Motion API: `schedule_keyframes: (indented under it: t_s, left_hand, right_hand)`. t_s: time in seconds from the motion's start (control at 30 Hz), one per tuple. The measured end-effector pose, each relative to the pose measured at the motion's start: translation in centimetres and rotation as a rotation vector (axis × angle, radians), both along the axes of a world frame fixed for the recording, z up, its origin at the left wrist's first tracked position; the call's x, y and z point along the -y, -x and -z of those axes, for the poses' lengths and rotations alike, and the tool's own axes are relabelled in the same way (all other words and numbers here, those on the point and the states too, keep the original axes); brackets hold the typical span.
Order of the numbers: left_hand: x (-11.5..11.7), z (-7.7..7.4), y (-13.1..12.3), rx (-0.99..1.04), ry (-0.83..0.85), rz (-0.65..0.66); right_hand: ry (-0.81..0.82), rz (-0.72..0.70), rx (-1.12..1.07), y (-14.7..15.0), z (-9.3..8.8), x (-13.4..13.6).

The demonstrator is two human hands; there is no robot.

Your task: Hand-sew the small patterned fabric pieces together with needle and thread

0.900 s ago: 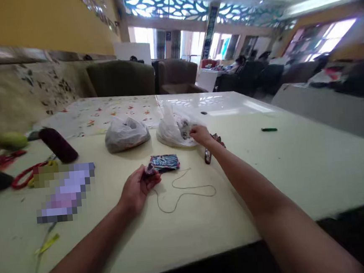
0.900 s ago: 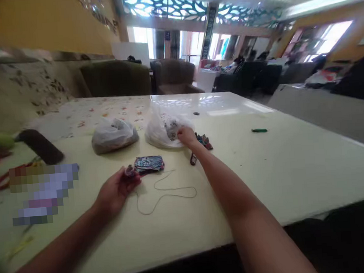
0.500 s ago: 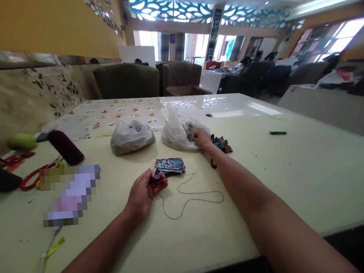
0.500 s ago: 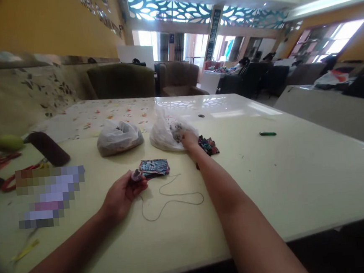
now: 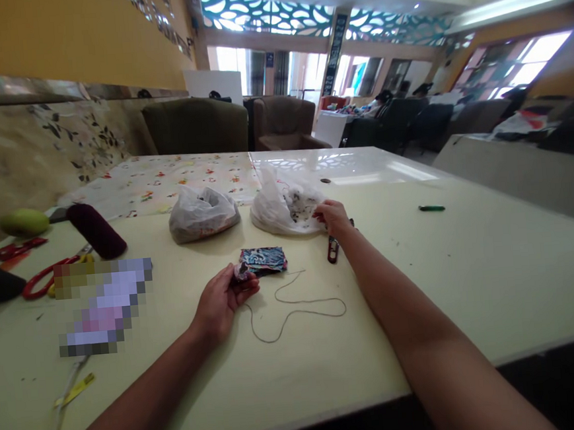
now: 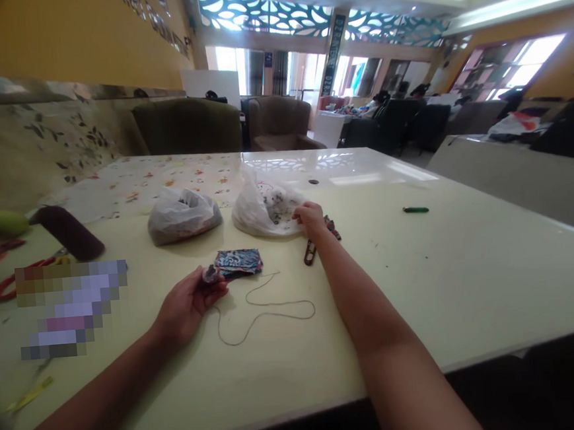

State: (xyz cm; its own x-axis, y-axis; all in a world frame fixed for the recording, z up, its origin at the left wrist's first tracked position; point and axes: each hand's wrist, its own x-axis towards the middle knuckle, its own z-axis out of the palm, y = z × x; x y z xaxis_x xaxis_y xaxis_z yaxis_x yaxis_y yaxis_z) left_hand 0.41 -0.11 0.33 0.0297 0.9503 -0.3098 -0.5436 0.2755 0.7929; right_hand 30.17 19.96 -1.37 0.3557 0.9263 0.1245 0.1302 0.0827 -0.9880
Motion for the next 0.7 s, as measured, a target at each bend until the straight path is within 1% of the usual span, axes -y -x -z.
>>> schedule_keyframes:
  t_s: [0.17,0.27,0.33,0.43,0.5,0.6,0.7]
  left_hand:
    - [-0.1,0.2,0.1,0.005,-0.014,0.007]
    - [-0.1,0.3,0.1,0.003,-0.017,0.01]
    - [-0.1,0.3,0.1,0.01,-0.01,0.007]
    - [-0.1,0.3,0.1,0.032,0.005,-0.008]
    - [-0.2,0.2,0.1,0.052,0.017,-0.018]
    - [-0.3,0.2,0.1,0.084,0.035,-0.031]
    - [-0.2,0.2,0.0,0.111,0.031,-0.028]
  right_hand:
    - [-0.05,-0.006,-0.196,0.3,-0.8,1.1]
    - [-0.077,-0.035,-0.253,0.6,-1.6,1.9]
    - [-0.096,-0.08,-0.274,0.9,-2.4,2.5]
    - [-0.122,-0.174,-0.291,1.9,-3.9,3.7]
    - [-0.129,-0.244,-0.298,3.1,-4.9,4.9]
    - [-0.131,-0.393,-0.286,5.6,-6.2,7.7]
    - [-0.098,-0.558,-0.197,8.3,-6.7,10.9]
